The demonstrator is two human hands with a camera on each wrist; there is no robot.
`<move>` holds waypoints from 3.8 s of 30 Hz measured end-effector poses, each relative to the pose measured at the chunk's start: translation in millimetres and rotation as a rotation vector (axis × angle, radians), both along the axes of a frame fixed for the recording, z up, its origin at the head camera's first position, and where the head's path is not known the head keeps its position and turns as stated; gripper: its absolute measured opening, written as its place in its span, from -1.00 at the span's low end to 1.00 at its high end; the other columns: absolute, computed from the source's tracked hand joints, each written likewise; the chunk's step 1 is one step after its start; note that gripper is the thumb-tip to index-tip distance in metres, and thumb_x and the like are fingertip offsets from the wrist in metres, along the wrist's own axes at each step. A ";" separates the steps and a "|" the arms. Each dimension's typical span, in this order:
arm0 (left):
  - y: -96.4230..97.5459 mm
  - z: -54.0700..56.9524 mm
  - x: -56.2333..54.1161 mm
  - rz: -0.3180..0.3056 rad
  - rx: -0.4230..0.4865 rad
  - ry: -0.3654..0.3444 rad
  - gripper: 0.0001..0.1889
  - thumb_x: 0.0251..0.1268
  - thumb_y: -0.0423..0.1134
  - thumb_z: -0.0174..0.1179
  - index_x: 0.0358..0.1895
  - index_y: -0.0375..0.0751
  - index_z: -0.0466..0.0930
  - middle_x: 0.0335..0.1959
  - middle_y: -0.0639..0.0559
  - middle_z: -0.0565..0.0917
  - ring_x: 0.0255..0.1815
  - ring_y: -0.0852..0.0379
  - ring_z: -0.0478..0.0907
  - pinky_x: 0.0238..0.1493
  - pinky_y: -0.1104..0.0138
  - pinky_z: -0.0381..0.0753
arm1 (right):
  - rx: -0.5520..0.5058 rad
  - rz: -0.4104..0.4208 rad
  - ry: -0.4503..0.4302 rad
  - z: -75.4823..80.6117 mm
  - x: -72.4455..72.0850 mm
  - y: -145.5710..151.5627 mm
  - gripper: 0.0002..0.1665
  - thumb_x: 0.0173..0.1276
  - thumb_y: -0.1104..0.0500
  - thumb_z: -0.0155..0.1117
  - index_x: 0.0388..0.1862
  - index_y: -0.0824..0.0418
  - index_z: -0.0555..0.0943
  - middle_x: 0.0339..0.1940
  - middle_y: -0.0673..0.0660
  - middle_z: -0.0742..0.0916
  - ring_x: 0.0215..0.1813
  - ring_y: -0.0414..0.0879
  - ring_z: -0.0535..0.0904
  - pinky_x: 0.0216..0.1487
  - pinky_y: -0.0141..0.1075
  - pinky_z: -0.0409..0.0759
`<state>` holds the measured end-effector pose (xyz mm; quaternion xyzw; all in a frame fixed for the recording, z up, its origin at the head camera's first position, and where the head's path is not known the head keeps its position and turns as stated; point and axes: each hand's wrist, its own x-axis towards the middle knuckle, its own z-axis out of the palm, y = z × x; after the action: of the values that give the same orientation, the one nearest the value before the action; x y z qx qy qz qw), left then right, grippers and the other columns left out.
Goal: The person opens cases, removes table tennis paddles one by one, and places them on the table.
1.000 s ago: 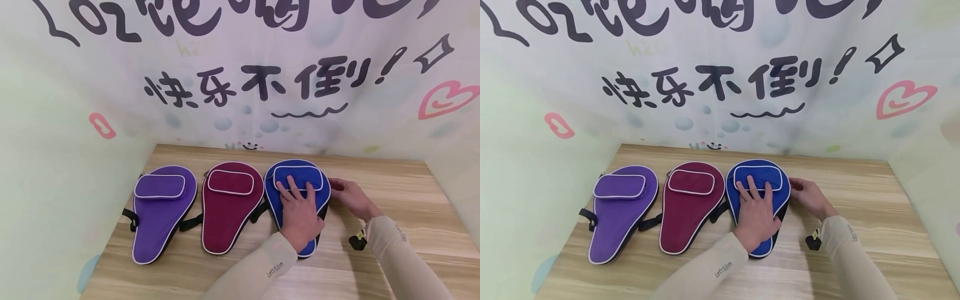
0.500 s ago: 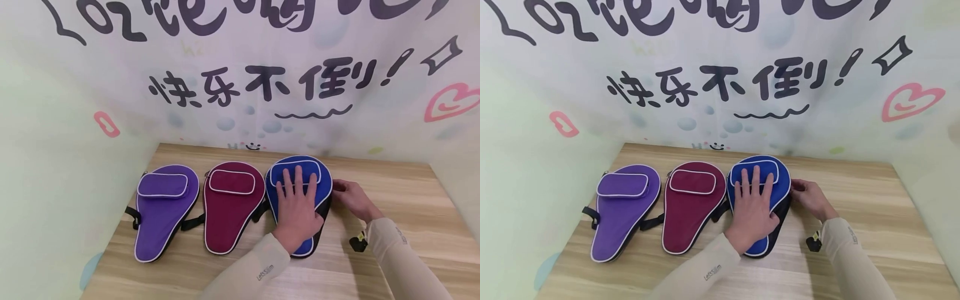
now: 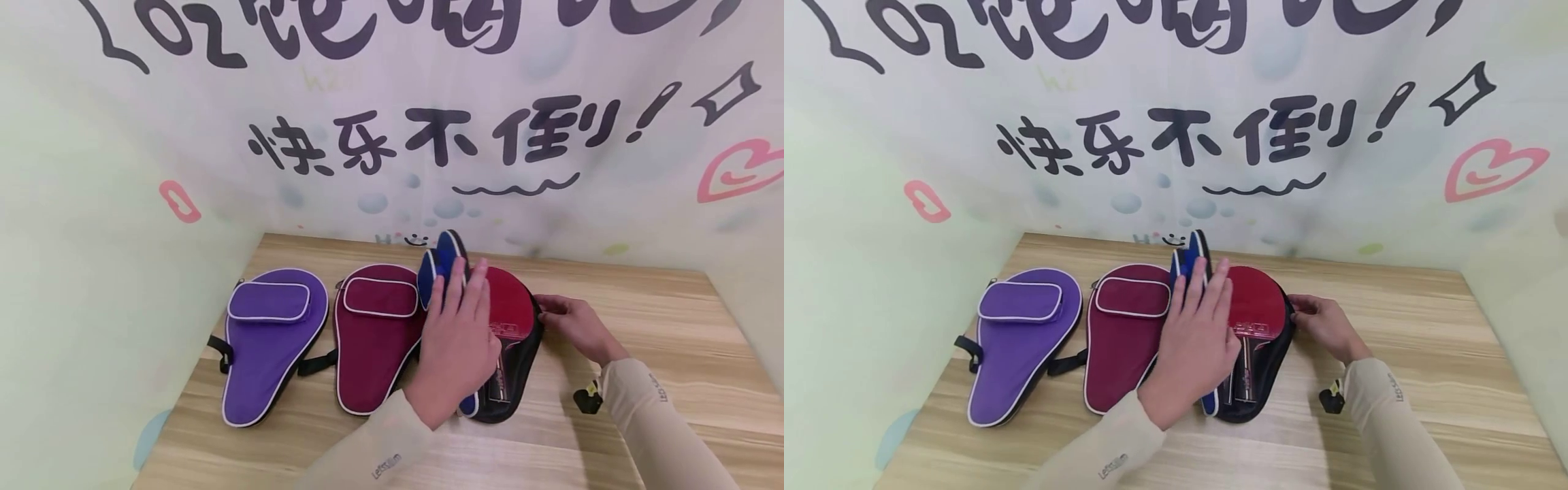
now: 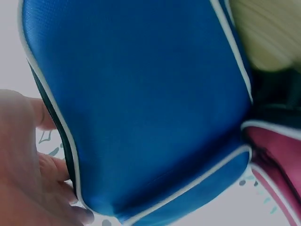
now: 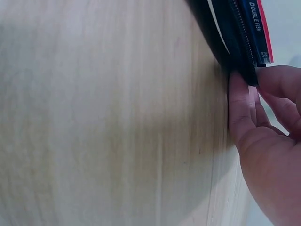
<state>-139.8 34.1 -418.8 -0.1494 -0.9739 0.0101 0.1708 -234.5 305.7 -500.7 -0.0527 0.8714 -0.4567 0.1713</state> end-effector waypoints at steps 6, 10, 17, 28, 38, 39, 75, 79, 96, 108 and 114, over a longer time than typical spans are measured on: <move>-23.1 -2.3 9.9 0.124 0.028 -0.025 0.07 0.11 0.47 0.27 0.61 -0.02 0.17 0.73 -0.04 -0.10 0.74 -0.19 -0.22 0.69 0.00 0.01 | 0.014 0.001 -0.005 0.2 0.6 -0.6 -0.38 0.56 0.14 0.16 0.50 0.36 0.37 0.42 0.43 0.55 -0.03 -0.59 0.54 -0.01 -0.60 0.58; -37.0 -1.1 16.5 0.181 0.000 -0.102 0.21 -0.10 0.55 0.34 0.63 0.08 0.10 0.74 -0.08 -0.21 0.74 -0.20 -0.26 0.69 -0.01 -0.01 | 0.010 -0.002 -0.004 -1.2 0.0 -1.4 -0.38 0.56 0.12 0.16 0.51 0.33 0.38 0.42 0.41 0.56 -0.01 -0.60 0.54 0.00 -0.62 0.56; -61.8 -6.4 23.8 0.324 -0.108 -0.243 0.35 -0.25 0.66 0.28 0.67 0.15 -0.04 0.72 -0.19 -0.30 0.74 -0.19 -0.35 0.71 0.01 -0.10 | 0.011 -0.002 -0.002 -4.7 -2.8 -1.2 -0.37 0.56 0.12 0.16 0.51 0.34 0.37 0.42 0.41 0.55 -0.01 -0.59 0.54 0.00 -0.62 0.55; -91.9 -34.9 13.6 0.370 -0.180 -0.418 0.50 -0.41 0.75 0.22 0.69 0.15 -0.23 0.72 -0.24 -0.29 0.74 -0.21 -0.37 0.72 0.01 -0.22 | 0.035 -0.026 0.016 -6.4 1.0 -3.2 -0.39 0.57 0.11 0.13 0.51 0.33 0.38 0.41 0.39 0.57 0.01 -0.55 0.55 0.00 -0.63 0.55; -102.9 -47.6 8.1 0.332 -0.034 -0.493 0.51 -0.43 0.68 0.33 0.69 0.20 -0.25 0.70 -0.34 -0.27 0.73 -0.31 -0.27 0.70 -0.06 -0.10 | 0.030 -0.061 0.116 -6.6 8.2 -13.1 -0.43 0.55 0.23 0.13 0.46 0.42 0.40 0.29 0.48 0.62 -0.04 -0.53 0.57 -0.07 -0.62 0.58; -102.9 -46.6 7.8 0.332 -0.026 -0.504 0.51 -0.43 0.67 0.34 0.69 0.20 -0.24 0.70 -0.34 -0.28 0.72 -0.32 -0.28 0.70 -0.06 -0.10 | 0.057 -0.070 0.136 -6.2 9.0 -15.5 -0.44 0.54 0.25 0.14 0.45 0.42 0.41 0.26 0.48 0.64 -0.02 -0.44 0.60 -0.08 -0.61 0.58; -107.0 -48.5 6.4 0.314 0.006 -0.529 0.49 -0.36 0.65 0.34 0.69 0.19 -0.29 0.70 -0.33 -0.32 0.73 -0.31 -0.32 0.71 -0.06 -0.11 | 0.136 -0.268 0.406 -20.6 139.2 -125.3 -0.43 0.20 0.14 0.57 0.07 0.44 0.59 -0.29 0.19 0.71 -0.21 -0.14 0.55 -0.22 -0.39 0.49; -107.2 -49.4 6.4 0.319 0.007 -0.535 0.49 -0.36 0.65 0.34 0.69 0.20 -0.30 0.70 -0.32 -0.32 0.73 -0.31 -0.33 0.71 -0.05 -0.11 | 0.112 -0.321 0.380 -18.3 142.6 -123.9 -0.48 0.29 0.27 0.43 0.16 0.48 0.54 -0.19 0.24 0.69 -0.28 -0.24 0.49 -0.27 -0.45 0.50; -106.6 -48.2 7.5 0.317 0.006 -0.522 0.49 -0.35 0.65 0.33 0.69 0.19 -0.29 0.69 -0.34 -0.29 0.73 -0.32 -0.30 0.71 -0.05 -0.10 | 0.039 -0.640 0.382 -9.7 140.7 -105.1 -0.41 0.36 0.05 0.44 0.32 0.20 0.60 -0.04 0.27 0.80 -0.23 -0.55 0.47 -0.21 -0.71 0.40; -107.9 -47.5 7.3 0.321 0.014 -0.523 0.48 -0.34 0.66 0.33 0.69 0.18 -0.30 0.69 -0.34 -0.30 0.72 -0.32 -0.32 0.71 -0.05 -0.10 | -0.047 -0.763 0.464 -8.6 135.4 -84.4 -0.47 0.24 0.16 0.54 0.21 0.18 0.71 -0.34 -0.57 0.65 -0.37 -0.59 0.50 -0.35 -0.70 0.43; -108.7 -47.6 8.2 0.317 0.022 -0.518 0.49 -0.34 0.65 0.34 0.69 0.18 -0.28 0.70 -0.34 -0.28 0.72 -0.32 -0.30 0.70 -0.06 -0.08 | -0.050 -0.873 0.389 7.8 124.4 -55.4 -0.47 0.25 0.10 0.53 0.21 0.17 0.71 -0.56 -0.63 0.59 -0.52 -0.56 0.47 -0.46 -0.66 0.41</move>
<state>-131.6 -74.7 -466.4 0.0088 -0.9962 -0.0124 -0.0853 -110.1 250.3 -492.9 0.2294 0.8167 -0.4886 -0.2041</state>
